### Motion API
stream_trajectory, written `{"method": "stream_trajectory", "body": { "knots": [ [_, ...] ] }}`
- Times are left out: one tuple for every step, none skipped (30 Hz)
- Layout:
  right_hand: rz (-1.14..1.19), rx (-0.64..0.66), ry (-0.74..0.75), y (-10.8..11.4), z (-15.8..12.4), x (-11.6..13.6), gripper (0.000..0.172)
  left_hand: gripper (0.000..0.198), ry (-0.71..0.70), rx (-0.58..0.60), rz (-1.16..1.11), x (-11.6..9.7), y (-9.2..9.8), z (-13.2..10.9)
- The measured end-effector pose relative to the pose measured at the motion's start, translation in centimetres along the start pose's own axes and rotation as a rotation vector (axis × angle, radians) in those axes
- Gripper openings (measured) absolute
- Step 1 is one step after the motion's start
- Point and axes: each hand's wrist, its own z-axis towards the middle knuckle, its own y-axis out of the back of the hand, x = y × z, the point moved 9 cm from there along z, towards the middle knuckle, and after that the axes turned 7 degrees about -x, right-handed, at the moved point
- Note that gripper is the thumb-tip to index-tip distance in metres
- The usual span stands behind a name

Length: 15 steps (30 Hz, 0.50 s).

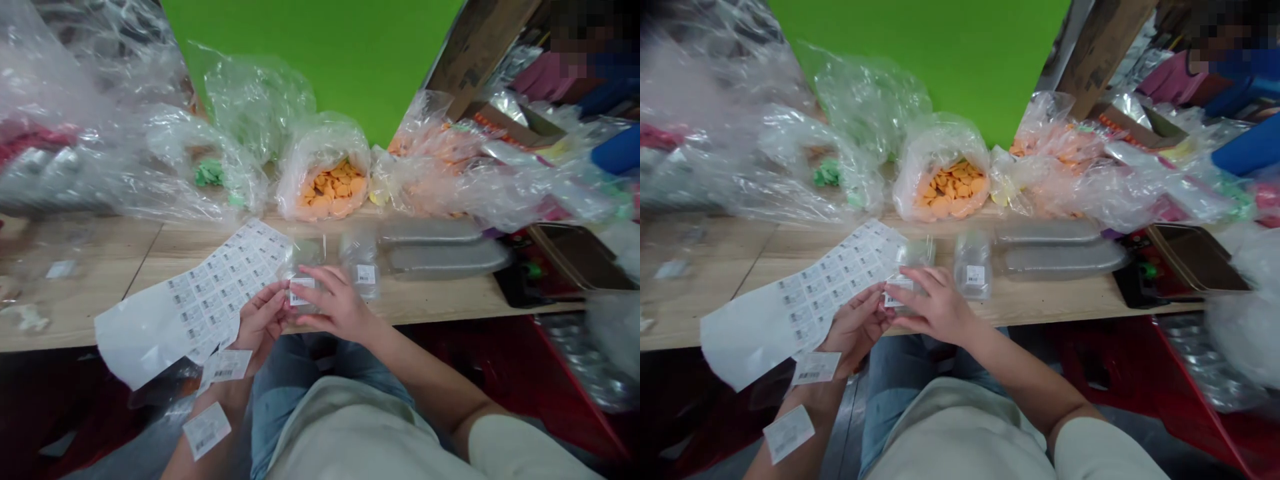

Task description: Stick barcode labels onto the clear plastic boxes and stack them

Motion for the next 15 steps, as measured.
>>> {"method": "stream_trajectory", "body": {
  "knots": [
    [-0.034, -0.003, 0.029, 0.5, -0.2, 0.2, 0.045, 0.028, -0.023, 0.006, 0.011, 0.1, -0.4, 0.1],
    [-0.064, 0.0, 0.045, 1.0, -0.4, 0.2, 0.043, 0.025, -0.083, 0.006, 0.065, -0.2, -0.6, 0.3],
    [-0.088, 0.001, 0.044, 1.7, -0.6, -0.1, 0.041, 0.024, -0.174, -0.002, 0.162, -0.7, -0.7, 0.5],
    [-0.106, -0.001, 0.022, 2.6, -0.9, -0.8, 0.04, 0.026, -0.295, -0.023, 0.293, -1.5, -0.7, 0.7],
    [-0.126, -0.007, -0.021, 3.7, -1.3, -1.8, 0.039, 0.03, -0.434, -0.06, 0.442, -2.4, -0.7, 0.8],
    [-0.15, -0.011, -0.078, 4.8, -1.8, -3.2, 0.038, 0.034, -0.569, -0.106, 0.587, -3.4, -0.6, 0.8],
    [-0.178, -0.008, -0.137, 5.8, -2.5, -4.7, 0.037, 0.037, -0.679, -0.148, 0.709, -4.2, -0.5, 0.7],
    [-0.203, 0.007, -0.19, 6.7, -3.3, -6.2, 0.035, 0.038, -0.754, -0.177, 0.801, -4.7, -0.4, 0.7],
    [-0.225, 0.042, -0.225, 7.2, -4.1, -7.5, 0.033, 0.037, -0.798, -0.187, 0.87, -5.0, -0.4, 0.8],
    [-0.236, 0.093, -0.243, 7.4, -4.8, -8.6, 0.032, 0.034, -0.819, -0.176, 0.924, -5.0, -0.5, 0.8],
    [-0.245, 0.136, -0.246, 7.3, -5.4, -9.4, 0.032, 0.03, -0.832, -0.155, 0.972, -5.0, -0.7, 0.8],
    [-0.252, 0.154, -0.242, 7.2, -5.7, -9.7, 0.032, 0.027, -0.847, -0.14, 1.02, -5.0, -1.1, 0.7],
    [-0.261, 0.134, -0.239, 7.2, -5.6, -9.6, 0.032, 0.024, -0.866, -0.143, 1.068, -5.0, -1.4, 0.6],
    [-0.267, 0.07, -0.249, 7.3, -5.2, -9.1, 0.032, 0.022, -0.883, -0.162, 1.107, -5.0, -1.7, 0.4],
    [-0.256, -0.017, -0.274, 7.3, -4.6, -8.2, 0.029, 0.022, -0.897, -0.189, 1.128, -5.1, -2.0, 0.2]
  ]
}}
